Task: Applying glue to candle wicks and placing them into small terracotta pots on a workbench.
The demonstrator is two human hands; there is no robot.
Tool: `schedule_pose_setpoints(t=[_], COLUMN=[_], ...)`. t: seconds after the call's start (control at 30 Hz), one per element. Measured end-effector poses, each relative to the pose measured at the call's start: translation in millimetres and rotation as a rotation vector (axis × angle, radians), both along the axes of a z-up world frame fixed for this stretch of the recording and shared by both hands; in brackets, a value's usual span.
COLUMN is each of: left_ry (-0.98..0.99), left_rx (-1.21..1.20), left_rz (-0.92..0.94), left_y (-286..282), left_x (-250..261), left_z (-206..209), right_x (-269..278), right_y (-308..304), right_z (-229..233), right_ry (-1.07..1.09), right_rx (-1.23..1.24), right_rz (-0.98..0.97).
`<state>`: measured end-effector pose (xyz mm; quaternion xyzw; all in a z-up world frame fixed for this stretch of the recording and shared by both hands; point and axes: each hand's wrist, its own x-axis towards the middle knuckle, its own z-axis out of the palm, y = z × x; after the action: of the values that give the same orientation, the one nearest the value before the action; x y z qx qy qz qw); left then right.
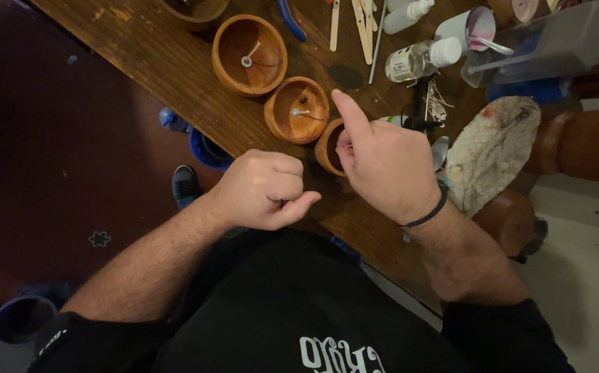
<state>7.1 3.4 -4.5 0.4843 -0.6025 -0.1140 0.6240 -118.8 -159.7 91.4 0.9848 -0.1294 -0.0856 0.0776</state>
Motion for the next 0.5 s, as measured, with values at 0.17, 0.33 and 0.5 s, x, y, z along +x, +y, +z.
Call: schedule_pose_setpoints(t=[0.17, 0.33, 0.5], left_ry=[-0.007, 0.013, -0.064], left_rx=[0.001, 0.01, 0.049], left_rz=[0.001, -0.004, 0.008], left_y=[0.4, 2.2, 4.9], left_x=[-0.1, -0.8, -2.3], left_z=[0.0, 2.5, 0.9], right_x=[2.1, -0.6, -7.1], right_y=[1.4, 1.2, -0.8], right_z=[4.3, 13.6, 35.8], right_ry=[0.017, 0.026, -0.094], right_rx=[0.001, -0.003, -0.019], right_rz=[-0.009, -0.005, 0.024])
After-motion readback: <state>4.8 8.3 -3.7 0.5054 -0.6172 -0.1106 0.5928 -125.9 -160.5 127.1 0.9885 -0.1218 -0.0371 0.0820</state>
